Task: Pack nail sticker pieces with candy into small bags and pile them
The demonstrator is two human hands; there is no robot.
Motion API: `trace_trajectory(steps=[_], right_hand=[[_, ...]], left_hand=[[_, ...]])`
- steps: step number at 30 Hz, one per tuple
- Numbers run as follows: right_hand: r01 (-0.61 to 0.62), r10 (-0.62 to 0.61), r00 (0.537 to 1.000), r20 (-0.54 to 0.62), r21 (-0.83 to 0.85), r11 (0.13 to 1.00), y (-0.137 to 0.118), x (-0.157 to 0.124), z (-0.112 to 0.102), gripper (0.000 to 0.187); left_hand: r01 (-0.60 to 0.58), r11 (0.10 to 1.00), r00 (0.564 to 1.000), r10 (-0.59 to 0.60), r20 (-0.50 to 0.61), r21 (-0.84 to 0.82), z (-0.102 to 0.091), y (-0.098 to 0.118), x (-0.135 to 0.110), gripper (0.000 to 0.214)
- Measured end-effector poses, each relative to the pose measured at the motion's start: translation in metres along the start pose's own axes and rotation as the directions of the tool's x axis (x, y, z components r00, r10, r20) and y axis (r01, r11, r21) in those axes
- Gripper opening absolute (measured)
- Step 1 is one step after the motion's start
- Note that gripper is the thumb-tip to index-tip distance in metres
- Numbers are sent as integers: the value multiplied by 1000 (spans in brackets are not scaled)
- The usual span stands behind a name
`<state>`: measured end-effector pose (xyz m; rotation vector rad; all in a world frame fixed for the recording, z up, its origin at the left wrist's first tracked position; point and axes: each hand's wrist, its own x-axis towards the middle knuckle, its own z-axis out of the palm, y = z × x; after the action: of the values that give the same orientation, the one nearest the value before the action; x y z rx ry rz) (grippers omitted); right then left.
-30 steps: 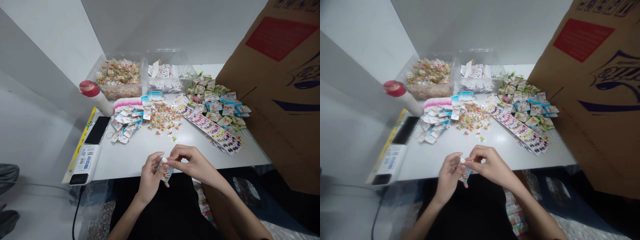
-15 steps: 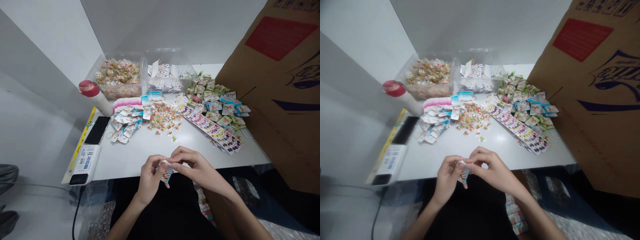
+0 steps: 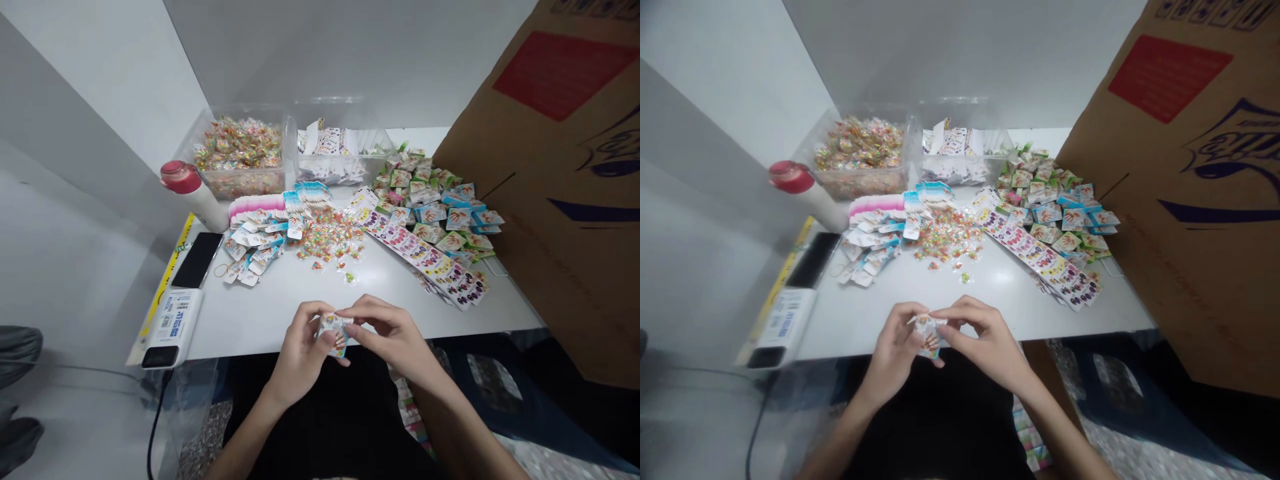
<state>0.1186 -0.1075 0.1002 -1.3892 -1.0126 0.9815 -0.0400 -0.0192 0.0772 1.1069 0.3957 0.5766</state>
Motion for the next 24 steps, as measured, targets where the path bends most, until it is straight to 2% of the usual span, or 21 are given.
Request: trace_trajectory(steps=[3,5,8,10,18,24], right_hand=[[-128,141,988,-56,188,974,6,3,-5,21],[-192,209,977,-32,277,942,9,5,-7,23],[-225,236,972,6,330,917,11,8,-7,27],[-244,249,968,33,351,904,12,10,-6,27],[-221,205,975,88,259,940,13,14,-12,21],[-199,187,977,104,118,973,18,24,-13,19]], left_hand=[[108,994,973,-105,207,-3,-9,10,3,74],[125,988,966,-142,217,91,-13,12,5,87],[91,968,987,-118,105,233,-15,12,8,78],[71,960,993,-93,71,272,-15,12,11,70],[79,996,983,-85,161,46,-13,1,17,63],[-56,975,998,46,52,214,-15,-21,17,64]])
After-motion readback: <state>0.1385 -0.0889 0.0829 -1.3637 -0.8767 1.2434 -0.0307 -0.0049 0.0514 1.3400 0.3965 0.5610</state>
